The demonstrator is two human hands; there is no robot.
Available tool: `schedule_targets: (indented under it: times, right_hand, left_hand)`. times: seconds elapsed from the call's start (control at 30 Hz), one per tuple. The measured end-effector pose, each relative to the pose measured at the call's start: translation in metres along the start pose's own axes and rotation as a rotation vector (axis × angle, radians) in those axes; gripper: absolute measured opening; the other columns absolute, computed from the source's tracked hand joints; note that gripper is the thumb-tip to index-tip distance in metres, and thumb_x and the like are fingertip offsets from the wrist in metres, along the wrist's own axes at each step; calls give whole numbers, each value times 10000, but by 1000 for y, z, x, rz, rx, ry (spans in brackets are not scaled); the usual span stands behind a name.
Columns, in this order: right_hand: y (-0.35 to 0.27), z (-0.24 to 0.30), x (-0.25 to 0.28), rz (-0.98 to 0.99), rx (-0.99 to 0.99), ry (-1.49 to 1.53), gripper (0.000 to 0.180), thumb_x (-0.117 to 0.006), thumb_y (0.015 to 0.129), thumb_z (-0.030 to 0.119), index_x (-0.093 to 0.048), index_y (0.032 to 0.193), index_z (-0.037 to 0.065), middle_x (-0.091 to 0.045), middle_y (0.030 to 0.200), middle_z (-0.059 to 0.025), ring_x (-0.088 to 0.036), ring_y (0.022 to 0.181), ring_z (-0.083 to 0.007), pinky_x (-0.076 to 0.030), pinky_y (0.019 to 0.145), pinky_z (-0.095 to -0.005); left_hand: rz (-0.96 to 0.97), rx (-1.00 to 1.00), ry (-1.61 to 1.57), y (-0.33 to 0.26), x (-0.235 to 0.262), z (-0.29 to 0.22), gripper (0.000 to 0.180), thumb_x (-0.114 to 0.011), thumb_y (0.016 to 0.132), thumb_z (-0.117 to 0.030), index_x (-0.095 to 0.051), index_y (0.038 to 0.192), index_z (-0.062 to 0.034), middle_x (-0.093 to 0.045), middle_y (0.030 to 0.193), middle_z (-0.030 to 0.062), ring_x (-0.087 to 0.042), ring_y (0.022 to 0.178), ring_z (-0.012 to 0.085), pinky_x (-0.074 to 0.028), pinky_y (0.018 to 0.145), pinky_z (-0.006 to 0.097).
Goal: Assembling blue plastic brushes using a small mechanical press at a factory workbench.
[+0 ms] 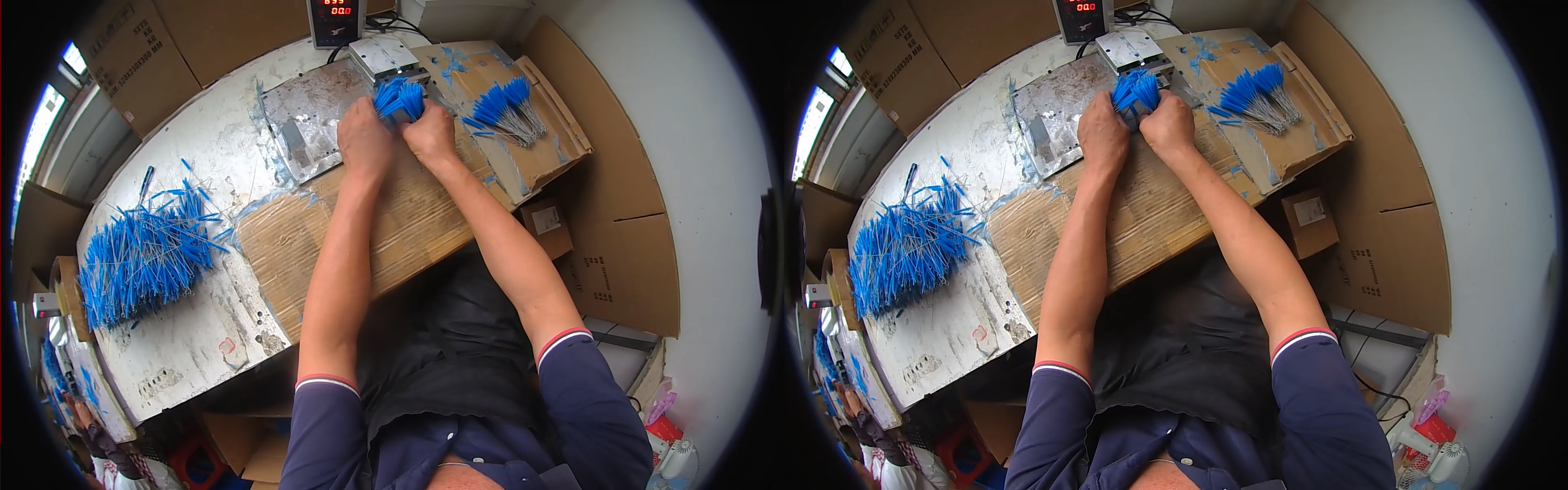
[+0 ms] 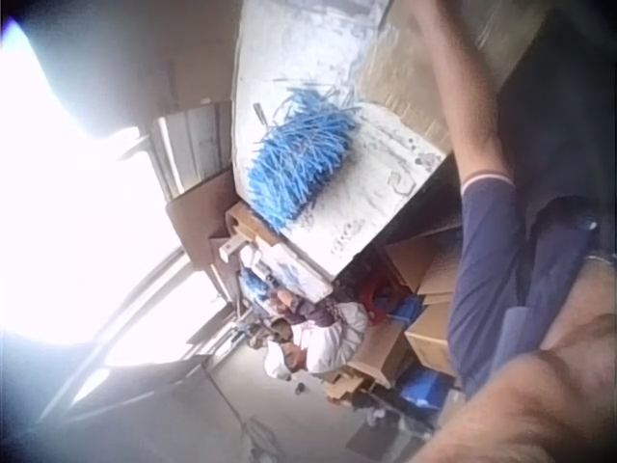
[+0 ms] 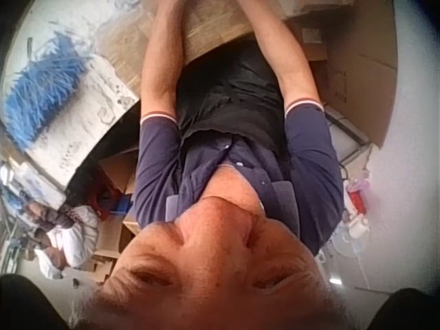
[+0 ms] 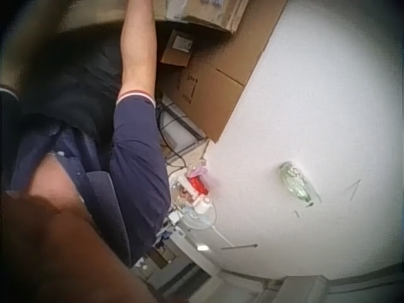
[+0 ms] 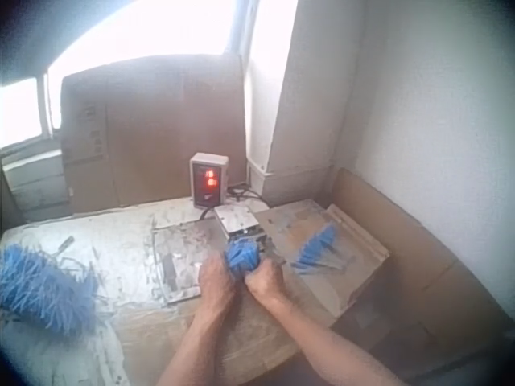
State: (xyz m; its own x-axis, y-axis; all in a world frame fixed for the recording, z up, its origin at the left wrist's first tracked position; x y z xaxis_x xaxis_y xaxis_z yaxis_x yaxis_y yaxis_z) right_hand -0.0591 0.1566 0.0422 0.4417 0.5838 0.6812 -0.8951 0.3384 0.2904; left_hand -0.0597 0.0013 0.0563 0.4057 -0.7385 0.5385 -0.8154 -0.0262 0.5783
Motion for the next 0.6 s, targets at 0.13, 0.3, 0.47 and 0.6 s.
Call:
schedule_targets:
  times: [0.13, 0.3, 0.47, 0.6]
  right_hand:
    - [-15, 1, 12, -9, -48, 77, 350, -836, 672, 195, -675, 893, -24, -714, 872, -244, -694, 874, -424, -546, 798, -465]
    - [-23, -6, 14, 125, -26, 114, 336, -830, 680, 199, -666, 881, -14, -709, 852, -238, -693, 863, -421, -548, 791, -465]
    - [-20, 0, 13, 133, -16, -60, 275, -762, 710, 168, -662, 908, 6, -708, 864, -239, -687, 870, -437, -545, 800, -490]
    - [-20, -11, 16, 100, -59, -110, 254, -701, 717, 141, -661, 929, 8, -706, 878, -251, -678, 869, -453, -543, 801, -502]
  left_hand:
    - [-128, 99, -17, -1, 14, 19, 175, -558, 869, -38, -593, 1037, -5, -673, 937, 223, -651, 888, 425, -492, 772, 524]
    - [21, 171, 36, -1, 10, 15, 186, -597, 889, -93, -603, 1060, -22, -685, 956, 213, -668, 873, 431, -501, 782, 529]
    - [200, 126, 175, -4, 5, 2, 194, -627, 897, -140, -640, 1057, -33, -674, 998, 192, -669, 934, 405, -514, 810, 504]
    - [235, 93, 199, -7, 4, -2, 183, -642, 873, -137, -647, 1019, -27, -650, 1009, 173, -656, 968, 378, -519, 824, 479]
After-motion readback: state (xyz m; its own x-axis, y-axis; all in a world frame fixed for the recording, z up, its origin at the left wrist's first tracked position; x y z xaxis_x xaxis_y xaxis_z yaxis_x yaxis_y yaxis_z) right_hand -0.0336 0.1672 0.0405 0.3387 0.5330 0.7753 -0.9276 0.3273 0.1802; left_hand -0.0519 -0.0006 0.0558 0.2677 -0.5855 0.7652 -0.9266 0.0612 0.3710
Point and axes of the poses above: each hand's wrist, its own y-axis towards the middle knuckle, its own x-axis out of the back of the hand, z = x × y, the point moved 8 cm from there along y, towards the middle knuckle
